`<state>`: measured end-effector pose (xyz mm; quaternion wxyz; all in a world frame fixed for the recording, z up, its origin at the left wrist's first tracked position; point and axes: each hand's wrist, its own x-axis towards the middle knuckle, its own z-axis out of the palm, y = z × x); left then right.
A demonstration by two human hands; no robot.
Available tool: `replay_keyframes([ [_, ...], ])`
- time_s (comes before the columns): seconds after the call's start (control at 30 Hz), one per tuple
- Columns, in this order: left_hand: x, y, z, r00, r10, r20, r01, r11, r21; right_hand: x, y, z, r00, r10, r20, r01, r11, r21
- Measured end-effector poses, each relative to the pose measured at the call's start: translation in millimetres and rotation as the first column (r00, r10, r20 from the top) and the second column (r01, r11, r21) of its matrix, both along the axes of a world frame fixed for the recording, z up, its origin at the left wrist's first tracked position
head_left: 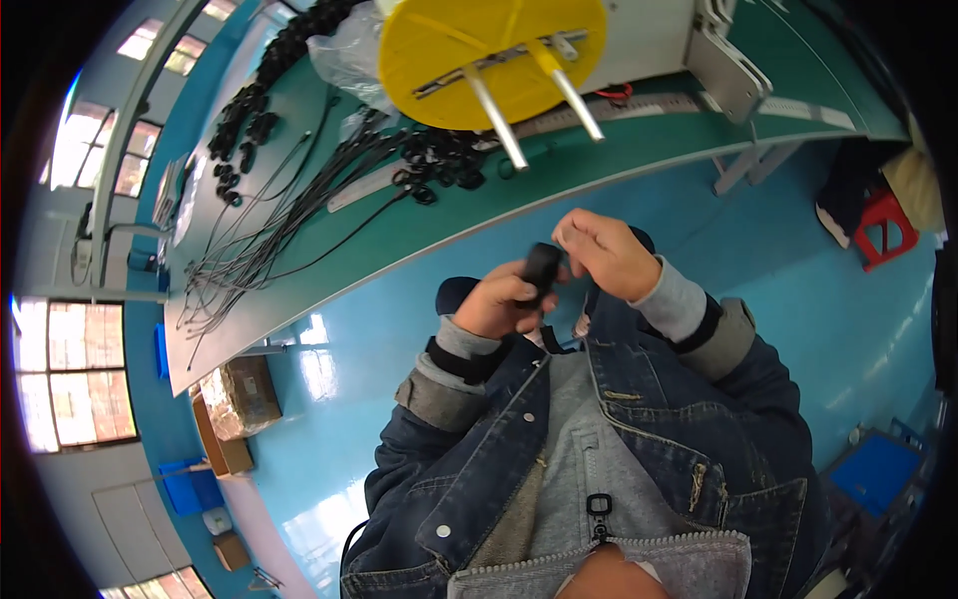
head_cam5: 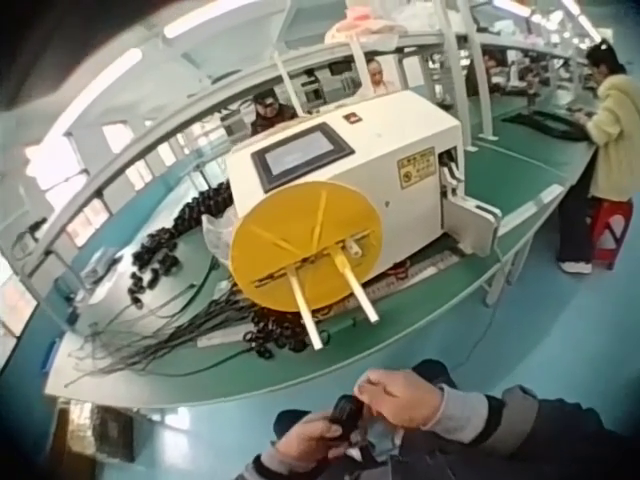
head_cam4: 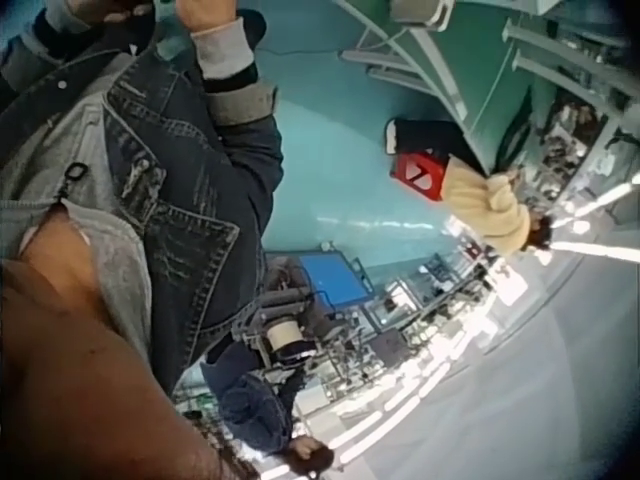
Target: The person picks up a cable, winds it around the rods of a machine, and removes the coiled cable. They then secure the coil with a tie and place it aside, repeating this process with additional cables.
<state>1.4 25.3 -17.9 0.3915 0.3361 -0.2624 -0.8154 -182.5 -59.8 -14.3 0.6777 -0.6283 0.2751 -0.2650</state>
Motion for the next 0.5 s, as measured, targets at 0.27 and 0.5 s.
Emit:
replay_keyframes([
  [0.27,-23,7,14,0.866,0.136,0.480,0.015,0.954,-0.298,18,21,0,0.934,-0.136,-0.330,-0.130,0.731,-0.670],
  [0.5,-20,14,-5,0.718,0.480,0.503,-0.029,0.744,-0.668,34,35,-5,0.985,-0.163,-0.050,0.111,0.835,-0.539],
])
